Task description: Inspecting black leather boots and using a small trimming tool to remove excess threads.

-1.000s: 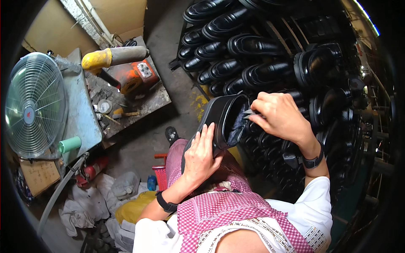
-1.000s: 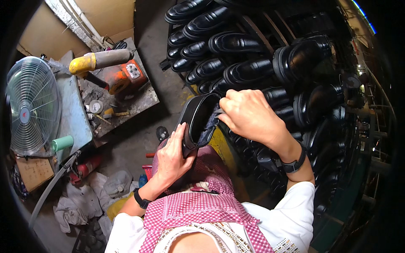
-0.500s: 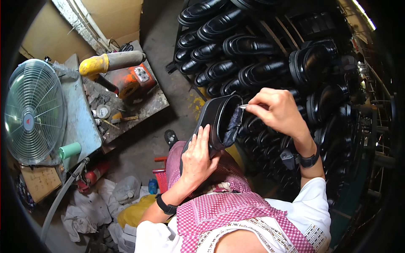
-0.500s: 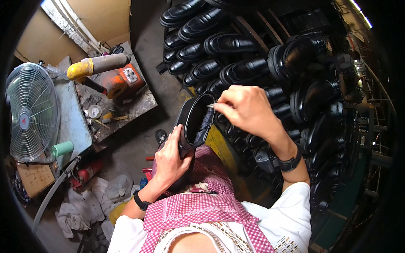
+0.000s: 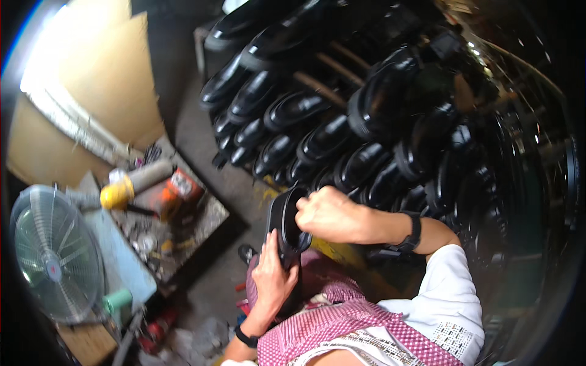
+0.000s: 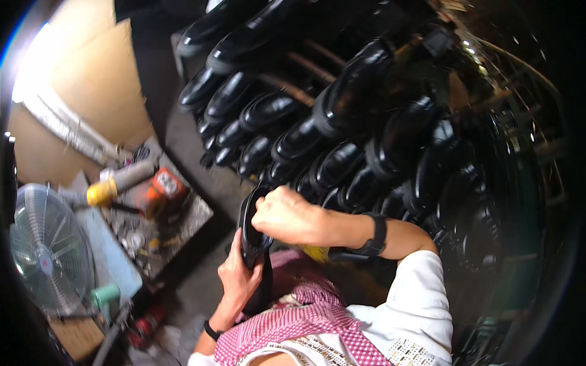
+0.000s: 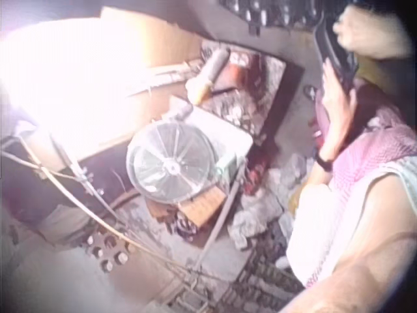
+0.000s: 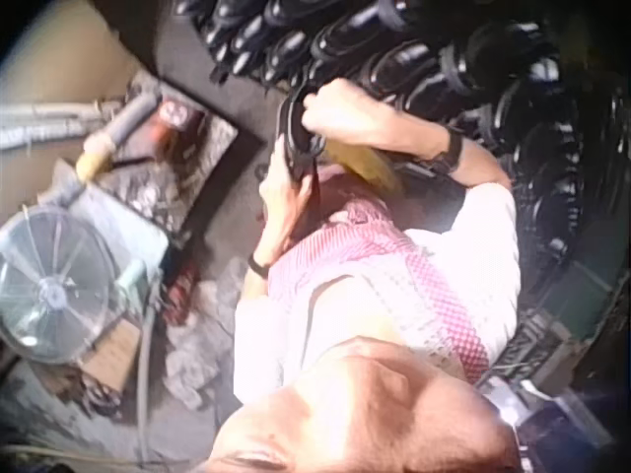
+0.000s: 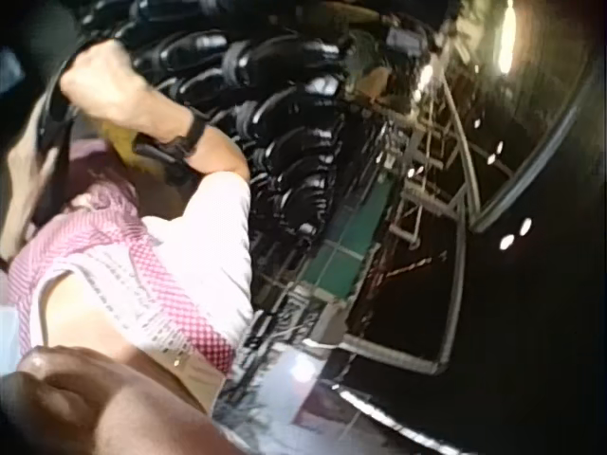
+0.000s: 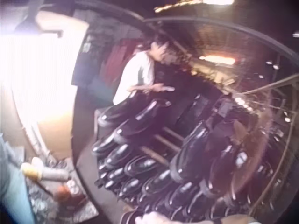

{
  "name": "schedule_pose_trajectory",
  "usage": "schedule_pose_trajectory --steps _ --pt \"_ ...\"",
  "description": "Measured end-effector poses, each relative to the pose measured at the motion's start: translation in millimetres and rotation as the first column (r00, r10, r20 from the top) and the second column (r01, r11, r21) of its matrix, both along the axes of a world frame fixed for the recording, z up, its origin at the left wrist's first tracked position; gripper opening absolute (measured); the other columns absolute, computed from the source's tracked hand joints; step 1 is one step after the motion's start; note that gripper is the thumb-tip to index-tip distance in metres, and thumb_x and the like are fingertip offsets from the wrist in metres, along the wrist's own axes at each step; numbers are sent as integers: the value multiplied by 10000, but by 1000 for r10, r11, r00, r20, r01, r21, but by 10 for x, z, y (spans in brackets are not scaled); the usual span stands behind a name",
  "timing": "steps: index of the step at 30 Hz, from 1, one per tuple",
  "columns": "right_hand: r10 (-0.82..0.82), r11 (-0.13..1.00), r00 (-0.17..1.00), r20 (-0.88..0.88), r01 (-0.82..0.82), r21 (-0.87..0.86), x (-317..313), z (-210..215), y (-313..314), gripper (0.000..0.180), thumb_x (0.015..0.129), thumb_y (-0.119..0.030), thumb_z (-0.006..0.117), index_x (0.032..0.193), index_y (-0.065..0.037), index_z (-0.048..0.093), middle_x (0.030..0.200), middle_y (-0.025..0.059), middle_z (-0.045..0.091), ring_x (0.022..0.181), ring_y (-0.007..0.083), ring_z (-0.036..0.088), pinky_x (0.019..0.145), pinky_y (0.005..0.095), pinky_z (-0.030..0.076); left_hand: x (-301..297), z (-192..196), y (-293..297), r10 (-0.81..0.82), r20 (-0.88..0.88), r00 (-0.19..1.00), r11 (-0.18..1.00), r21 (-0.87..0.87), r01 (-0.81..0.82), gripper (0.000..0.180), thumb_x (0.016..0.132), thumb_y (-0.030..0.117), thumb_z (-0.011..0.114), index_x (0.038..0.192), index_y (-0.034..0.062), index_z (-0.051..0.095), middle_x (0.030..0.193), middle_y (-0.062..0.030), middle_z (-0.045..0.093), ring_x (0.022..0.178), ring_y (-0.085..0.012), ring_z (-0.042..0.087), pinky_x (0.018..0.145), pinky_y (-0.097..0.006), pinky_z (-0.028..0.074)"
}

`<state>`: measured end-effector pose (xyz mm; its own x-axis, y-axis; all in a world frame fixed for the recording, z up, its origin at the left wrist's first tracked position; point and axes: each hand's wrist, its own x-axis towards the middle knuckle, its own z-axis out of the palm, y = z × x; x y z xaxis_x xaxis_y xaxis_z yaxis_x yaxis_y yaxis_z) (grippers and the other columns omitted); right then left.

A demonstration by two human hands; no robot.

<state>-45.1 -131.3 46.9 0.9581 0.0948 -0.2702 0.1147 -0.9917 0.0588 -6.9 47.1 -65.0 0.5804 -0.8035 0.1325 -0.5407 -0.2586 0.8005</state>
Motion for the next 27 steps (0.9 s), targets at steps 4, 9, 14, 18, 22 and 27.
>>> schedule_pose_trajectory --steps 4,9,14,18,22,27 --pt "-521 725 819 239 277 630 -78 116 -170 163 766 -182 645 777 -21 620 763 87 615 642 225 622 542 303 493 112 25 -38 38 -197 980 999 45 -30 635 685 153 658 1251 28 400 875 -207 618 758 -361 621 645 -391 500" --pt "-877 235 454 153 129 963 -423 82 -124 144 795 -83 652 913 -7 621 804 17 609 692 42 540 587 199 442 406 -63 -5 96 -420 902 967 -176 -185 487 682 89 704 1114 -5 500 850 -114 642 735 -150 615 663 -273 479" --pt "-962 -52 259 -82 121 991 -813 -340 64 192 803 -128 653 947 -1 637 745 -11 620 672 15 521 580 179 416 923 302 -334 -30 -585 810 921 -332 -206 427 659 30 702 1056 -2 547 958 -74 598 851 -154 558 766 -292 446" --pt "-977 -140 160 -142 23 990 -1033 -551 169 210 792 -143 670 945 -2 642 684 -43 583 595 -6 460 503 163 351 1107 1044 -1045 -176 -628 758 878 -449 -168 358 693 36 676 1031 19 560 909 -51 595 785 -138 556 710 -262 447" --pt "-971 -219 94 -220 25 975 -1203 -566 259 218 784 -155 683 929 2 645 619 -81 509 529 -16 374 455 158 272 1405 1366 -1820 -283 -400 872 872 -486 60 327 727 88 671 1026 19 557 888 -42 597 776 -132 548 709 -262 446" --pt "-958 -288 5 -288 17 958 -1472 -818 366 233 787 -189 683 917 0 648 598 -86 487 528 -3 380 462 160 276 1417 1659 -2743 -422 -288 859 836 -490 247 354 736 122 673 1047 5 552 935 -62 615 835 -148 565 773 -270 439"
